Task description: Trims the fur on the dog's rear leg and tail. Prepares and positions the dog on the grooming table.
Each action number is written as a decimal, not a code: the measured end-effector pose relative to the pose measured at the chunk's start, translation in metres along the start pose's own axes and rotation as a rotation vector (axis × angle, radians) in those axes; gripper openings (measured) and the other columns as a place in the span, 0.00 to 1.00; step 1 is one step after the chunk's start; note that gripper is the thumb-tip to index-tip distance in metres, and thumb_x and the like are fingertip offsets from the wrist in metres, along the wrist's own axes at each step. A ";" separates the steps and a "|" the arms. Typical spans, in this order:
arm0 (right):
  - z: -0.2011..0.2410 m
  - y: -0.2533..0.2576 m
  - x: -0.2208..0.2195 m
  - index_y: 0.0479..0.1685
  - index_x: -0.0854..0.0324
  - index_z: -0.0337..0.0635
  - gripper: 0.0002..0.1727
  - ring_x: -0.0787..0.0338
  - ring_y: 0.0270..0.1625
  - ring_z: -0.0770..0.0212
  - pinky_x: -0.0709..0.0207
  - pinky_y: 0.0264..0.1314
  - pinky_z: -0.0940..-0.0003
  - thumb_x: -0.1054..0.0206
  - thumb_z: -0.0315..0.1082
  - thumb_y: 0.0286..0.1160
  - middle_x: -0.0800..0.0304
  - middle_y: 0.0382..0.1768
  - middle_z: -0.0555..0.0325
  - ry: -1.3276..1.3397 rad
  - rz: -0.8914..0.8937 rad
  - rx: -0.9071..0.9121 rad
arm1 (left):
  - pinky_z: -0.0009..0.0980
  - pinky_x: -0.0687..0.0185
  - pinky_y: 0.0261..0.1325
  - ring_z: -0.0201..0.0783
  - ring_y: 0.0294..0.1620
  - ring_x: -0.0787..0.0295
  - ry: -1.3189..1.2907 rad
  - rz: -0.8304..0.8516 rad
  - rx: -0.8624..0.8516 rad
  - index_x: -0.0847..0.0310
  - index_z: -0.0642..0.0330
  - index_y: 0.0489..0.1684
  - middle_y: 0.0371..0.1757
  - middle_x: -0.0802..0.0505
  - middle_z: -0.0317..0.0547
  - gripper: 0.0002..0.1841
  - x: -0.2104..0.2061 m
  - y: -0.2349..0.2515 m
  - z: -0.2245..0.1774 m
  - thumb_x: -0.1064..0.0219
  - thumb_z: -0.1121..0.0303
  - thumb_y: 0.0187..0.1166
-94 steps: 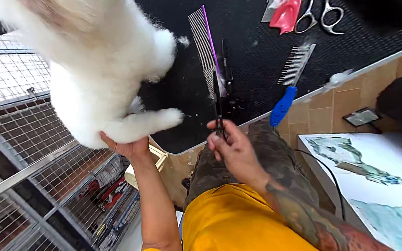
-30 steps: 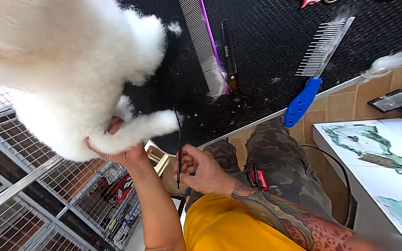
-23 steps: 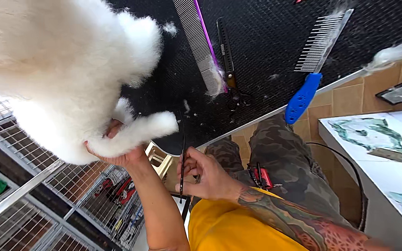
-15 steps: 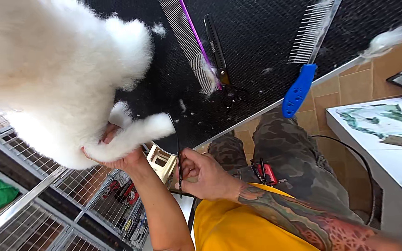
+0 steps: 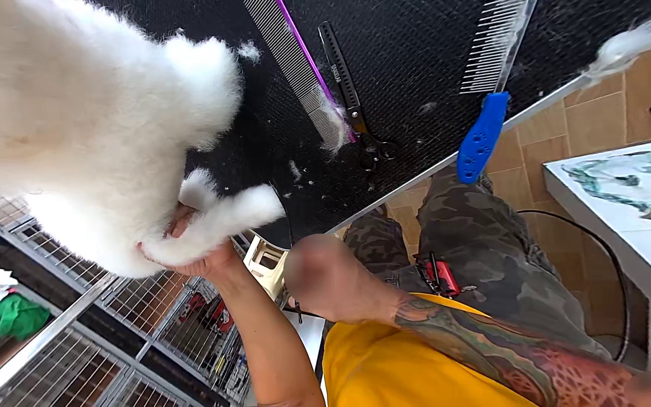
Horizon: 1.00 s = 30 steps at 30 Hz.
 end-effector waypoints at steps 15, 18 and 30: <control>0.006 -0.011 0.023 0.60 0.25 0.39 0.25 0.04 0.42 0.61 0.05 0.44 0.64 0.22 0.25 0.63 0.06 0.45 0.60 -0.026 -0.086 -0.047 | 0.27 0.14 0.39 0.32 0.31 0.14 -0.124 -0.050 0.117 0.20 0.56 0.44 0.33 0.12 0.39 0.31 -0.001 -0.001 0.006 0.55 0.36 0.82; 0.006 -0.024 0.041 0.66 0.28 0.33 0.26 0.03 0.48 0.54 0.04 0.51 0.59 0.27 0.20 0.67 0.07 0.51 0.53 -0.088 -0.084 -0.043 | 0.33 0.13 0.43 0.37 0.33 0.13 -0.199 -0.038 0.153 0.20 0.60 0.47 0.34 0.11 0.44 0.28 -0.003 0.001 0.007 0.49 0.40 0.80; 0.038 -0.030 0.040 0.62 0.30 0.34 0.30 0.04 0.46 0.51 0.04 0.48 0.57 0.17 0.32 0.63 0.08 0.48 0.49 -0.180 0.185 -0.220 | 0.29 0.13 0.36 0.37 0.30 0.12 -0.328 -0.101 0.161 0.20 0.63 0.48 0.35 0.10 0.48 0.18 -0.005 0.000 0.012 0.37 0.54 0.77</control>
Point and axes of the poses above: each hand's wrist, its own y-axis towards the middle knuckle, its own x-axis out of the back of the hand, z = x × y, the point moved 6 cm from there along y, towards the middle knuckle
